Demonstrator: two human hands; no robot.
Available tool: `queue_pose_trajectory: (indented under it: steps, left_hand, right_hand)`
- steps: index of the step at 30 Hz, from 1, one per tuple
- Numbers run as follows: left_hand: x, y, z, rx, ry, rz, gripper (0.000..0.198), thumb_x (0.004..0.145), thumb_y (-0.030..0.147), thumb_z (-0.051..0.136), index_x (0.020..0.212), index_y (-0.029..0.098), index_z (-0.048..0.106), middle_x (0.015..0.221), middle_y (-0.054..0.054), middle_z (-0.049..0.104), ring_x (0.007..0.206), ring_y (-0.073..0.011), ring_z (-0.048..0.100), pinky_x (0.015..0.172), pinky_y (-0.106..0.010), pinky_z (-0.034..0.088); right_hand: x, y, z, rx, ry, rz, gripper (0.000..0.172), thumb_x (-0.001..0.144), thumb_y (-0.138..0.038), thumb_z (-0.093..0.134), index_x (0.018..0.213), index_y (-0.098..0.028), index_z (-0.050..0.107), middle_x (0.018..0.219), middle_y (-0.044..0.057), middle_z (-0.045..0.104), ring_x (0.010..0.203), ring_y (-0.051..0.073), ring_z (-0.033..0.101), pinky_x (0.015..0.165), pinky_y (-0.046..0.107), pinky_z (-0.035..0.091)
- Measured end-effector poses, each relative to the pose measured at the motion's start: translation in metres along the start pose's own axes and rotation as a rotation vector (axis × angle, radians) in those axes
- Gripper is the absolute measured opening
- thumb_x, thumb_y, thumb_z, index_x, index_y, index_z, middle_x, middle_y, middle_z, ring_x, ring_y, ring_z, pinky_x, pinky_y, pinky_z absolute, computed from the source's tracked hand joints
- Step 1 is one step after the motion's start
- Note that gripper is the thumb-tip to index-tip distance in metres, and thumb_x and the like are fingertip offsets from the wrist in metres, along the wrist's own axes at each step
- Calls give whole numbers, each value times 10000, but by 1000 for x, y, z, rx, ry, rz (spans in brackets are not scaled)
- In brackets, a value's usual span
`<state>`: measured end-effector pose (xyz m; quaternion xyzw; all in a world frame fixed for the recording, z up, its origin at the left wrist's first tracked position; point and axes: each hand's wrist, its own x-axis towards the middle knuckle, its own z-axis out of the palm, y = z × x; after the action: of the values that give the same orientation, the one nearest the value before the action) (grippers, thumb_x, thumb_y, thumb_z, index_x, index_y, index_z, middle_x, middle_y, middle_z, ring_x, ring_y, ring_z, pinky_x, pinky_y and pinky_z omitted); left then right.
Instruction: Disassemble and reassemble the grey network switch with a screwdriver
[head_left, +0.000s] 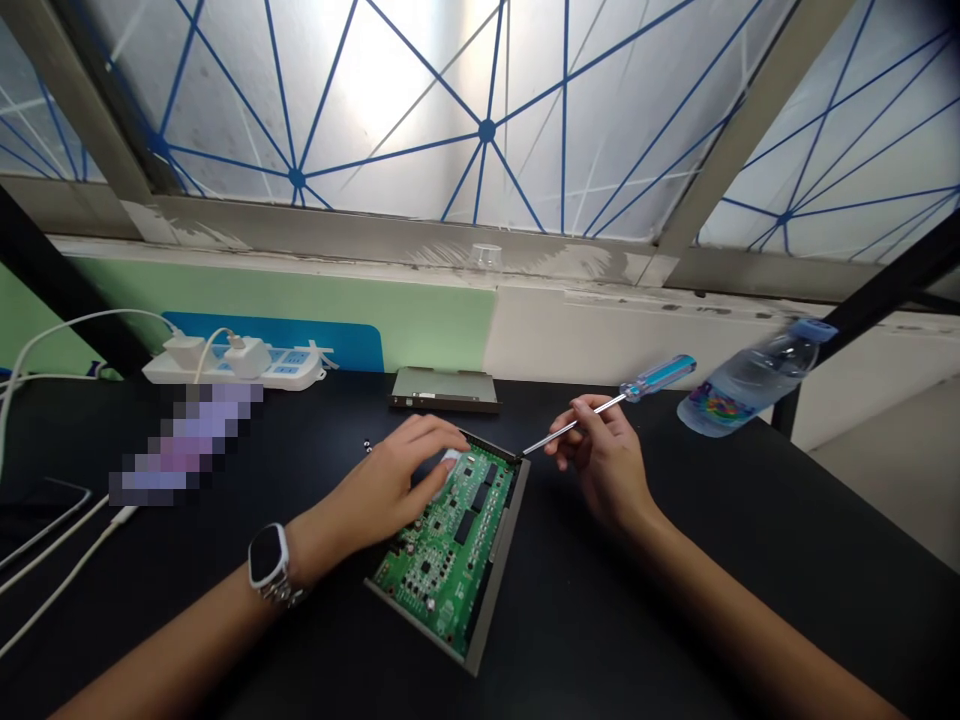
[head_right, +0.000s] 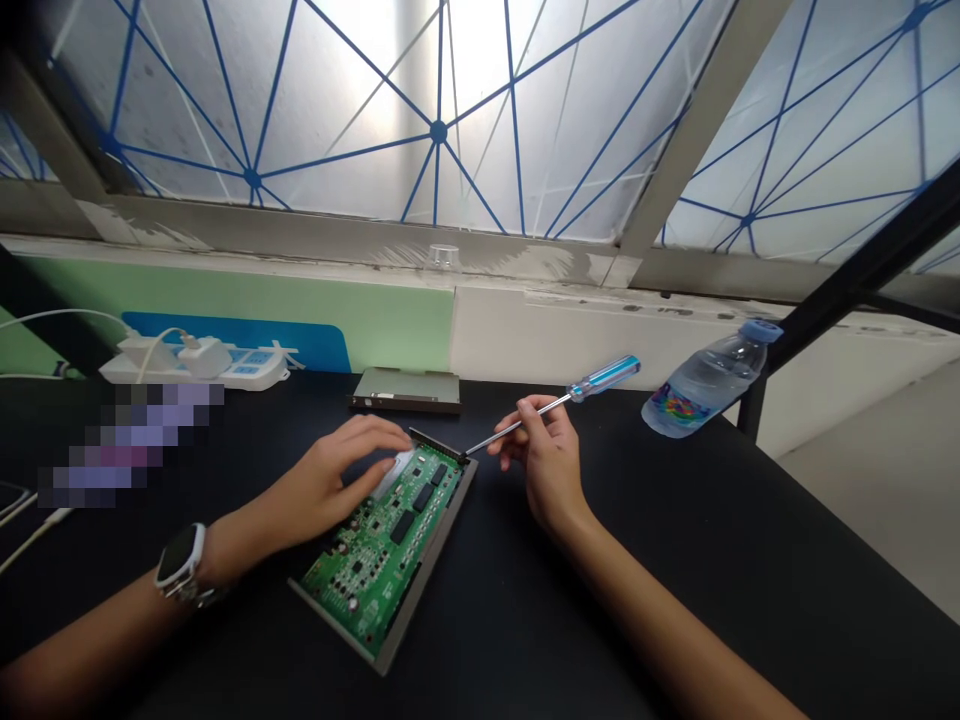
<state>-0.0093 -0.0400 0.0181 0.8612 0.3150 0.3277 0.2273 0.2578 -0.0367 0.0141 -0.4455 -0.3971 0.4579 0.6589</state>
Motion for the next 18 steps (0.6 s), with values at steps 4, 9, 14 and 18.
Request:
queue_pose_trajectory:
  steps: [4,9,14,18]
  left_hand:
    - [27,-10,1,57,-37,-4,230,1016,193,539,1219,219,644,1261,-82,657,1224,-241,587,1055,-424,469]
    - [64,-10,21,90,-232,3,174,957,226,667,1116,228,735,1108,-60,726,1065,-246,663,921,-377,516]
    - [67,-18,29,53,-162,-38,101,952,231,673,951,230,774,953,-20,756,870,-195,696,786,-297,519]
    - [51,-32,21,114,-62,-93,145,978,269,632,995,231,771,1004,-41,754,912,-212,701,805,-311,528]
  right_hand:
    - [-2,-1,1,-10,-38,-32,348,832,-433,772,931,-244,498,648,-41,681,472,168,655,387,226,465]
    - [-3,-2,1,-32,-64,-105,314,881,-433,732,962,-244,495,659,-49,679,465,160,657,395,230,488]
    - [-5,0,0,-55,-102,-117,294,916,-432,705,979,-242,489,667,-51,678,471,161,668,395,237,507]
    - [-5,-1,4,-93,-141,-157,300,925,-446,697,969,-235,489,669,-48,671,465,160,667,370,230,495]
